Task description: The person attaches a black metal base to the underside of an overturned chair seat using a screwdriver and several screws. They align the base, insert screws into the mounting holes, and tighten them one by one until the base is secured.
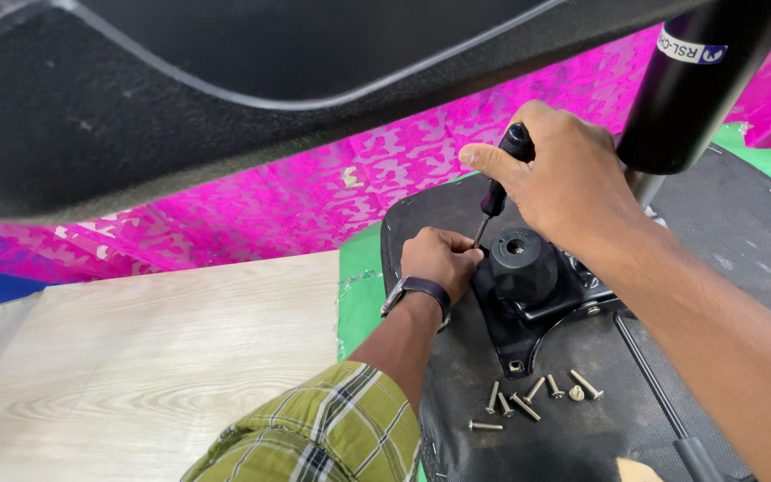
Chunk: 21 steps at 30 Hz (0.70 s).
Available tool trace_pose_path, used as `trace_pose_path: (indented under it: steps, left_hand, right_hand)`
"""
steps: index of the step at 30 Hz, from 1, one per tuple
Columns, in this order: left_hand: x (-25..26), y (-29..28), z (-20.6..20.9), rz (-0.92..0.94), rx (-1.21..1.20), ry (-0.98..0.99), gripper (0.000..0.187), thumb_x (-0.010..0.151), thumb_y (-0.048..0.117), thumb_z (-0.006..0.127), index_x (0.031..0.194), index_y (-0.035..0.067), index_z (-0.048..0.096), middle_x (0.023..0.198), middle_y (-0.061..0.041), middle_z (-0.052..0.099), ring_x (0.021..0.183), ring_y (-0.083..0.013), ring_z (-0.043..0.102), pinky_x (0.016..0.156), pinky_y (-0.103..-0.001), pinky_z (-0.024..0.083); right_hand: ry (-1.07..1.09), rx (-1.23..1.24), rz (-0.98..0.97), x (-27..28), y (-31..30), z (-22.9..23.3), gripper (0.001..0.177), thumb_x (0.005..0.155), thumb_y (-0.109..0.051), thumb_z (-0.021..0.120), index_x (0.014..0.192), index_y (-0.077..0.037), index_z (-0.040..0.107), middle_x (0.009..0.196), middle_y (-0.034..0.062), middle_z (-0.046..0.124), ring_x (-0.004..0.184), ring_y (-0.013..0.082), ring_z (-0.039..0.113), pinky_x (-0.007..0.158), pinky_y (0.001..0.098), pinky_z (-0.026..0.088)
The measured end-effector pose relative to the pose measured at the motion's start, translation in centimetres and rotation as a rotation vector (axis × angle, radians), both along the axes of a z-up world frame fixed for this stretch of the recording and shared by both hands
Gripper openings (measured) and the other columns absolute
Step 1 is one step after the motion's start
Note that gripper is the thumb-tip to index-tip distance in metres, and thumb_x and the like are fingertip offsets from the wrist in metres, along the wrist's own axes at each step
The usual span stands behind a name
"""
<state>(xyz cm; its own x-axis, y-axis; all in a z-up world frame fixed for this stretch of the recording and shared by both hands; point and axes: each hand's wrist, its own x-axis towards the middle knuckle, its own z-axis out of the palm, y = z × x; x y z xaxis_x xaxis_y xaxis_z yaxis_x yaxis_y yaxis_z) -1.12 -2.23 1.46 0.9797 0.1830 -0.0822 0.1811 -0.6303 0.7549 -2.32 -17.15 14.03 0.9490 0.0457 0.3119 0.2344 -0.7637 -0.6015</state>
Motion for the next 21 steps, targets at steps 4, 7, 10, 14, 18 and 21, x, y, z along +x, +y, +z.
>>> trace_pose_path:
  steps: [4,7,10,14,18,21]
  left_hand:
    - [-0.3,0.0,0.4,-0.001,-0.005,0.026,0.017,0.077,0.019,0.08,0.093,0.014,0.083,0.087,-0.009,0.08,0.081,-0.022,0.078,0.08,-0.035,0.06]
    - [-0.4,0.1,0.6,-0.02,0.031,0.018,0.017,0.076,0.021,0.081,0.092,0.013,0.082,0.088,-0.009,0.079,0.083,-0.0233,0.077,0.08,-0.037,0.059]
    - [-0.1,0.1,0.3,-0.041,0.059,0.007,0.018,0.076,0.02,0.082,0.092,0.013,0.081,0.089,-0.011,0.078,0.084,-0.0264,0.077,0.08,-0.038,0.059]
    - [0.5,0.4,-0.5,-0.101,0.134,-0.041,0.014,0.078,0.014,0.077,0.092,0.013,0.081,0.089,-0.015,0.077,0.086,-0.0315,0.075,0.08,-0.039,0.058]
    - [0.8,0.1,-1.2,-0.142,0.162,-0.106,0.014,0.078,0.007,0.069,0.086,0.012,0.079,0.087,-0.015,0.076,0.085,-0.032,0.075,0.079,-0.038,0.059]
    - [1.1,0.0,-1.0,-0.153,0.181,-0.083,0.013,0.077,0.008,0.069,0.082,0.013,0.079,0.087,-0.014,0.076,0.083,-0.0327,0.074,0.079,-0.039,0.059]
  right_hand:
    - [-0.044,-0.049,0.016,0.1,0.1,-0.6,0.055,0.091,-0.053,0.074,0.085,0.0,0.062,0.07,0.0147,0.064,0.065,0.0275,0.066,0.063,0.0455,0.052]
    - [-0.104,-0.086,0.035,0.2,0.1,-1.1,0.055,0.093,-0.053,0.074,0.086,0.001,0.062,0.071,0.0153,0.064,0.067,0.0282,0.066,0.065,0.0459,0.052]
    - [-0.103,-0.051,0.069,0.5,0.3,-1.7,0.05,0.097,-0.048,0.071,0.099,0.001,0.062,0.08,0.0171,0.065,0.076,0.0287,0.066,0.071,0.0448,0.051]
    - [-0.175,0.124,0.271,0.9,0.3,-1.9,0.034,0.102,-0.029,0.061,0.119,0.001,0.057,0.104,0.0174,0.065,0.096,0.0263,0.064,0.082,0.0408,0.048]
    - [0.165,0.087,0.311,1.3,-0.9,-0.9,0.039,0.102,-0.018,0.057,0.14,-0.009,0.054,0.109,0.0188,0.069,0.097,0.0277,0.068,0.084,0.0401,0.053]
    - [0.022,0.049,0.396,1.0,-0.7,0.0,0.039,0.095,-0.02,0.061,0.131,-0.007,0.06,0.11,0.0132,0.07,0.096,0.0223,0.068,0.083,0.0364,0.052]
